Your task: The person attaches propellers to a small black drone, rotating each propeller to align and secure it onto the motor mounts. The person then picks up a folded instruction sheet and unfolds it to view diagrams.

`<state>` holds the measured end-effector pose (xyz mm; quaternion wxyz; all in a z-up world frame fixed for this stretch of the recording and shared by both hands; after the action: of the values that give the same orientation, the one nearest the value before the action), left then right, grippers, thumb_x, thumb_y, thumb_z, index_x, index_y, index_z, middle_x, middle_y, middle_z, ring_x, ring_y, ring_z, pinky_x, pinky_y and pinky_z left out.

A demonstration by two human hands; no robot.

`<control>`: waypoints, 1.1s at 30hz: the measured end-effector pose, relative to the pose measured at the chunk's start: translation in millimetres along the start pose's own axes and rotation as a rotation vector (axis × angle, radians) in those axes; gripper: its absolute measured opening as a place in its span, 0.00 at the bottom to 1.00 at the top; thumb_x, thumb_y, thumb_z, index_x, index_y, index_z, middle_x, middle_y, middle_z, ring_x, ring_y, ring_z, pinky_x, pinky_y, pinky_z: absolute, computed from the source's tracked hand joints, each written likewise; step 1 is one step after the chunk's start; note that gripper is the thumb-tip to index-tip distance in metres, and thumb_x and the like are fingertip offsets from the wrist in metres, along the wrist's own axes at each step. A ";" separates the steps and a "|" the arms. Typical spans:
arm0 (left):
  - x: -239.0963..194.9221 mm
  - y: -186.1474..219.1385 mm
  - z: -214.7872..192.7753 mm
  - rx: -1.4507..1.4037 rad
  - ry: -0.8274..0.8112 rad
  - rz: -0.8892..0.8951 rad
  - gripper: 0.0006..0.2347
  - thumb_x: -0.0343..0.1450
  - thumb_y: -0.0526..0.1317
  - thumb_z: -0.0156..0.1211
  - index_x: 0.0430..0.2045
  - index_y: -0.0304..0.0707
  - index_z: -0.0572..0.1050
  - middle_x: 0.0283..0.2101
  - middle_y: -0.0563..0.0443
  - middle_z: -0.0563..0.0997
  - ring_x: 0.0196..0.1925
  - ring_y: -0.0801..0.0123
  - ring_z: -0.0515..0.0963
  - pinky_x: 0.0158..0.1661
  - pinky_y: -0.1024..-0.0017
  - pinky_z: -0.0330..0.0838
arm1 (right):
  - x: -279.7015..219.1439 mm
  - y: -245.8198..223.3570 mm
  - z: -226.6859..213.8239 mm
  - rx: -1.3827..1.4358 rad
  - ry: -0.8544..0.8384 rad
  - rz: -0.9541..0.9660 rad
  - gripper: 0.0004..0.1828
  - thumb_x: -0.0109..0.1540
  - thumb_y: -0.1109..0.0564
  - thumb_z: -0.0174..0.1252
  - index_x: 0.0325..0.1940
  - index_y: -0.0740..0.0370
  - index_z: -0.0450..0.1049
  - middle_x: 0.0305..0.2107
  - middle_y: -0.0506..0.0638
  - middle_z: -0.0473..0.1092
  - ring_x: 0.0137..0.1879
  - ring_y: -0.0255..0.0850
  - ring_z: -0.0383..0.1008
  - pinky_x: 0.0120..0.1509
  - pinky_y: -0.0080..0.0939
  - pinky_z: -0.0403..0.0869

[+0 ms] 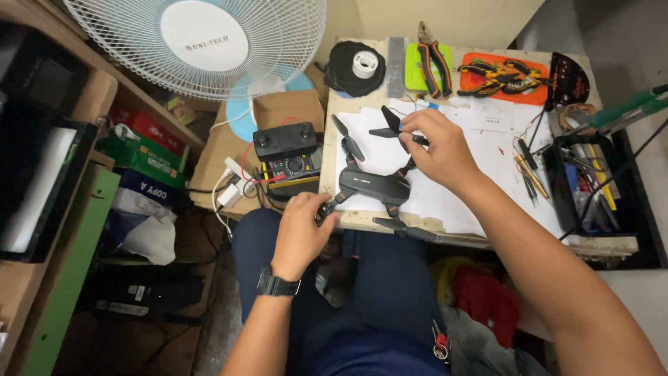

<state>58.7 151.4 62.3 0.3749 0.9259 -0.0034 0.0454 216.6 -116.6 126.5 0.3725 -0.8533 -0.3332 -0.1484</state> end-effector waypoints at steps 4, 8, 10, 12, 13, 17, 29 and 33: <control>-1.3 -6.2 9.8 -0.059 0.093 0.062 0.14 0.75 0.37 0.76 0.56 0.33 0.89 0.46 0.35 0.88 0.51 0.39 0.88 0.54 0.53 0.83 | -9.9 10.0 -10.9 0.066 0.002 0.045 0.04 0.73 0.63 0.72 0.49 0.59 0.83 0.50 0.52 0.81 0.60 0.55 0.85 0.67 0.52 0.81; -9.8 -1.6 5.3 -0.080 0.189 0.091 0.12 0.76 0.40 0.76 0.53 0.37 0.90 0.44 0.39 0.89 0.50 0.43 0.89 0.53 0.56 0.83 | -23.0 31.7 -26.8 0.040 -0.092 0.294 0.05 0.70 0.63 0.72 0.49 0.61 0.83 0.47 0.60 0.81 0.57 0.59 0.85 0.66 0.58 0.80; -16.0 2.1 8.5 -0.116 0.199 0.065 0.11 0.78 0.39 0.75 0.53 0.35 0.90 0.43 0.39 0.89 0.50 0.44 0.89 0.53 0.58 0.83 | -31.0 35.6 -38.1 0.042 -0.123 0.409 0.06 0.70 0.61 0.71 0.51 0.61 0.83 0.46 0.63 0.80 0.56 0.60 0.84 0.66 0.59 0.80; -24.5 6.7 12.0 -0.118 0.287 0.095 0.12 0.73 0.39 0.81 0.49 0.37 0.91 0.44 0.39 0.89 0.52 0.40 0.88 0.54 0.51 0.82 | -40.8 40.7 -46.9 0.086 -0.182 0.607 0.06 0.72 0.56 0.66 0.52 0.58 0.82 0.40 0.57 0.82 0.52 0.55 0.83 0.63 0.57 0.78; -26.2 9.5 19.1 -0.119 0.281 0.097 0.12 0.73 0.39 0.81 0.49 0.37 0.91 0.44 0.39 0.89 0.52 0.40 0.88 0.54 0.51 0.82 | -40.6 41.4 -50.0 0.086 -0.179 0.614 0.06 0.72 0.56 0.66 0.52 0.58 0.82 0.40 0.57 0.82 0.52 0.55 0.83 0.63 0.57 0.78; -28.6 23.9 45.7 -0.122 0.331 0.137 0.12 0.72 0.40 0.81 0.48 0.41 0.90 0.41 0.44 0.88 0.47 0.44 0.88 0.50 0.54 0.83 | -38.7 39.3 -58.1 0.031 -0.244 0.679 0.08 0.72 0.57 0.64 0.53 0.57 0.85 0.38 0.58 0.84 0.49 0.55 0.84 0.60 0.56 0.78; -12.0 49.5 84.5 -0.476 0.144 -0.081 0.16 0.71 0.39 0.84 0.52 0.39 0.88 0.48 0.44 0.86 0.49 0.45 0.92 0.44 0.63 0.89 | -37.3 -32.7 -38.1 0.101 -0.239 0.488 0.07 0.67 0.58 0.70 0.50 0.57 0.84 0.35 0.57 0.85 0.48 0.54 0.87 0.59 0.55 0.82; -13.8 26.9 139.6 -1.148 -0.044 -0.269 0.26 0.68 0.23 0.79 0.63 0.28 0.82 0.58 0.41 0.85 0.59 0.55 0.91 0.57 0.66 0.90 | -46.1 -31.2 -16.4 0.354 -0.308 0.458 0.08 0.67 0.63 0.72 0.50 0.56 0.85 0.36 0.51 0.86 0.47 0.39 0.85 0.57 0.45 0.83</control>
<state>55.2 34.7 -20.0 0.8184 0.5678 0.0823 -0.0308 161.4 -134.2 131.2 0.4838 -0.8406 -0.2056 0.1304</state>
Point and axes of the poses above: each hand's wrist, its own x-axis towards the middle knuckle, its own z-axis out of the palm, y = z × x, the point moved 7 cm from there along x, towards the middle knuckle
